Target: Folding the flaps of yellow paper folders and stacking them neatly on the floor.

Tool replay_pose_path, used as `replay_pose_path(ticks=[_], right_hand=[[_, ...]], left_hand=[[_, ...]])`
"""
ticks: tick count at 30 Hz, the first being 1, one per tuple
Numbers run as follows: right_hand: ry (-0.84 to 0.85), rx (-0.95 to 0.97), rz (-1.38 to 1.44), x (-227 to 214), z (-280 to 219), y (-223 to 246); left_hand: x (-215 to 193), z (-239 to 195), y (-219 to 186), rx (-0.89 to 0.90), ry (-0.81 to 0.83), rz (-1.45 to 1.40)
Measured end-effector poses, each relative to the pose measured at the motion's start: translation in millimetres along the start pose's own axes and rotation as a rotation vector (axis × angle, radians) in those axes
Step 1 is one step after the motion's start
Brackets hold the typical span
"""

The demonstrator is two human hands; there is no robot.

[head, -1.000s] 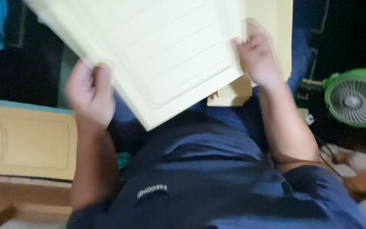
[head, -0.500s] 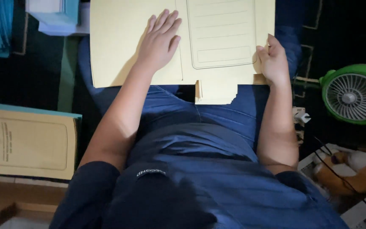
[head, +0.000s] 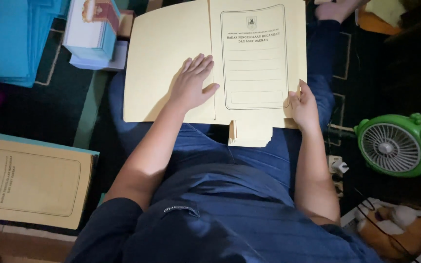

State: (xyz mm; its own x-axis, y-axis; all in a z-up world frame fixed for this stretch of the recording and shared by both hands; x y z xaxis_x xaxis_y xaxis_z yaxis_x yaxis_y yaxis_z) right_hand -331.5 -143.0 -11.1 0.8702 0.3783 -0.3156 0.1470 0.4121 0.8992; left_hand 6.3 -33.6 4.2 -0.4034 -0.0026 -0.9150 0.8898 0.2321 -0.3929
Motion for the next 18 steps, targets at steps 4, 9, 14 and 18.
replay_pose_path(ticks=[4,9,14,18], right_hand=[[-0.012,0.002,0.045,0.9,-0.7,-15.0],[-0.049,0.065,0.054,-1.4,0.3,-36.9],[-0.061,0.131,0.073,-5.9,5.0,-42.7],[-0.048,0.172,0.09,-17.4,8.1,-66.5]], left_hand=[[10.6,4.6,7.1,0.017,-0.035,-0.039],[8.4,2.8,7.0,0.016,-0.04,-0.057],[11.6,3.1,9.3,0.019,-0.071,-0.067],[7.9,1.5,7.8,0.016,-0.049,-0.076]])
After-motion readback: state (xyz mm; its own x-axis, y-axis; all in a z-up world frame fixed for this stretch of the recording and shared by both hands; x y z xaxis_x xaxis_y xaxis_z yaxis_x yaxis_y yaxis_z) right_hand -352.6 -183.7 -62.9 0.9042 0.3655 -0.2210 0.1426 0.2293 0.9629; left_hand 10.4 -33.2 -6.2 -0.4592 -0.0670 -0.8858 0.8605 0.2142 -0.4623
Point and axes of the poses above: each hand's wrist, its own z-axis towards the middle knuckle, its own x-axis out of the palm, y = z × x, the point moved 4 cm from there along z, towards the middle knuckle, and after that the axes turned 14 degrees about -x, right-handed, at the moved point
